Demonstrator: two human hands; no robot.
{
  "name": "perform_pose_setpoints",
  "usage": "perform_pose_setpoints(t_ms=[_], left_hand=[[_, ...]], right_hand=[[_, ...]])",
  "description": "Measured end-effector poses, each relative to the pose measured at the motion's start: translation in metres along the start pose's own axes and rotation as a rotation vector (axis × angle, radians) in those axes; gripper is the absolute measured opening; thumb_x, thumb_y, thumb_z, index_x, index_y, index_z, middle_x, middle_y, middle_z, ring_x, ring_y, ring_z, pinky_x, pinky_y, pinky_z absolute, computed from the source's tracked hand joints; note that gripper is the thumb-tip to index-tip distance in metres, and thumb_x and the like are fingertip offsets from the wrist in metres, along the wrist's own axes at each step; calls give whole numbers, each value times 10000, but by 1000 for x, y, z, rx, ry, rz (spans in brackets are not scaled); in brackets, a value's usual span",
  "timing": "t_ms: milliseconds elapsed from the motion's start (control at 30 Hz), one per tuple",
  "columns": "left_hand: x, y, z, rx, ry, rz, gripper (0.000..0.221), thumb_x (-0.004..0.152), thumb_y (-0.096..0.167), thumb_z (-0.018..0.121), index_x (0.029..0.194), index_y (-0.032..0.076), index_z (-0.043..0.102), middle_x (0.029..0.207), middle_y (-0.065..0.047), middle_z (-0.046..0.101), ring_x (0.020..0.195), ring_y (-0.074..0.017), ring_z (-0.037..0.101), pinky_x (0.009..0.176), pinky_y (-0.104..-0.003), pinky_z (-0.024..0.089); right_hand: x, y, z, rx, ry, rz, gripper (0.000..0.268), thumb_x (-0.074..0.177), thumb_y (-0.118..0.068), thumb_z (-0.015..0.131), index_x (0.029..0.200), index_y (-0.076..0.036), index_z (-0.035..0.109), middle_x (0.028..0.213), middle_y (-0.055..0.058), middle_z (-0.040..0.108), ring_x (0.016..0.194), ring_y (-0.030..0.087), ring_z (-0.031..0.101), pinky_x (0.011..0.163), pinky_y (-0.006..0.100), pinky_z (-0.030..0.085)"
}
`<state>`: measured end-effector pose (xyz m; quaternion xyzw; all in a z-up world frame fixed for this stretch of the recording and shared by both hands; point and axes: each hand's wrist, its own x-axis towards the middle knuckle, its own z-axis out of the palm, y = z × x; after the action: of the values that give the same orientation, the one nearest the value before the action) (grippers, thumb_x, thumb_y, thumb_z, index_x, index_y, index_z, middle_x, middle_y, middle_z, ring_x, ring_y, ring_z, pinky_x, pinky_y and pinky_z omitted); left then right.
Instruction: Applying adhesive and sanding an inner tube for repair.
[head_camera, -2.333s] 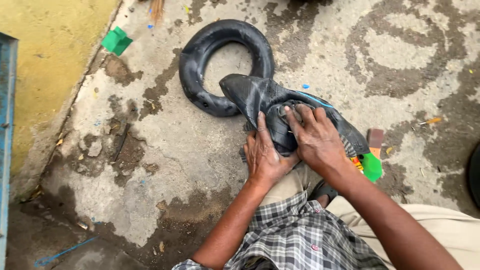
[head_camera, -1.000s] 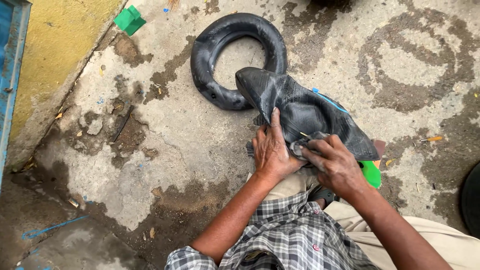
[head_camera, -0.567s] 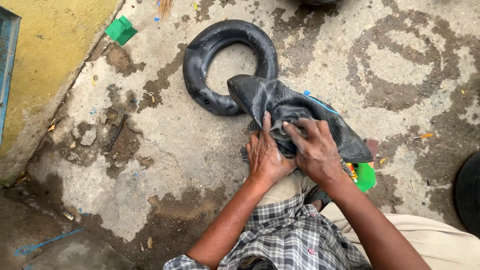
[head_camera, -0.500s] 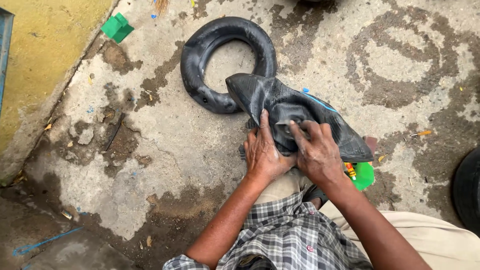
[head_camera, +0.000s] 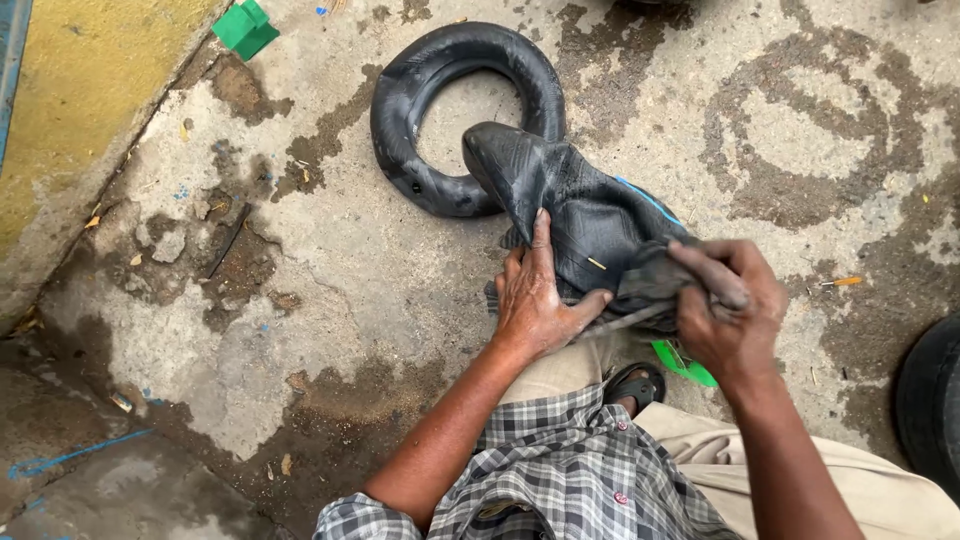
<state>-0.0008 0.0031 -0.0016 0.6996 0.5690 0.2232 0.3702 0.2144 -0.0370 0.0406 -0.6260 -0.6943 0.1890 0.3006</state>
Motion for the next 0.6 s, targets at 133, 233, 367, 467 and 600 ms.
perform_pose_setpoints(t_ms=[133, 233, 367, 467, 600], left_hand=[[3, 5, -3, 44, -41, -19, 1393, 611, 469, 854, 1640, 41, 19, 1500, -342, 405, 1369, -483, 396, 1105, -605, 305], [0, 1, -2, 38, -26, -8, 1402, 617, 476, 861, 1620, 17, -5, 1483, -339, 409, 1380, -487, 377, 1105, -632, 274], [2, -2, 4, 30, -3, -41, 1395, 633, 505, 871, 1642, 49, 22, 1528, -323, 381, 1382, -496, 376, 1107, -622, 300], [6, -7, 12, 217, -103, 78, 1056, 727, 571, 876, 1530, 292, 250, 1701, -272, 272, 1364, -510, 360, 1049, -615, 331], [2, -4, -1, 154, -106, 18, 1259, 587, 552, 892, 1548, 241, 139, 1649, -271, 274, 1382, -492, 354, 1078, -626, 324]], right_hand=[[13, -35, 21, -133, 242, -319, 410, 795, 96, 628, 1136, -70, 784, 1035, 99, 667, 923, 237, 641, 765, 355, 566], [8, -32, 31, -75, 350, -285, 348, 878, 108, 637, 1141, -76, 771, 1033, 113, 653, 912, 229, 642, 737, 333, 572], [11, -36, 30, 204, 476, -85, 423, 958, 117, 557, 1264, -117, 732, 1176, 102, 632, 971, 200, 667, 838, 326, 597], [21, -52, 29, -115, 137, -392, 505, 783, 121, 653, 1230, -100, 740, 1196, 151, 633, 1024, 299, 605, 869, 421, 563], [13, -50, 27, -320, -18, -400, 620, 571, -25, 755, 1184, -115, 760, 1159, 115, 644, 981, 343, 595, 843, 457, 543]])
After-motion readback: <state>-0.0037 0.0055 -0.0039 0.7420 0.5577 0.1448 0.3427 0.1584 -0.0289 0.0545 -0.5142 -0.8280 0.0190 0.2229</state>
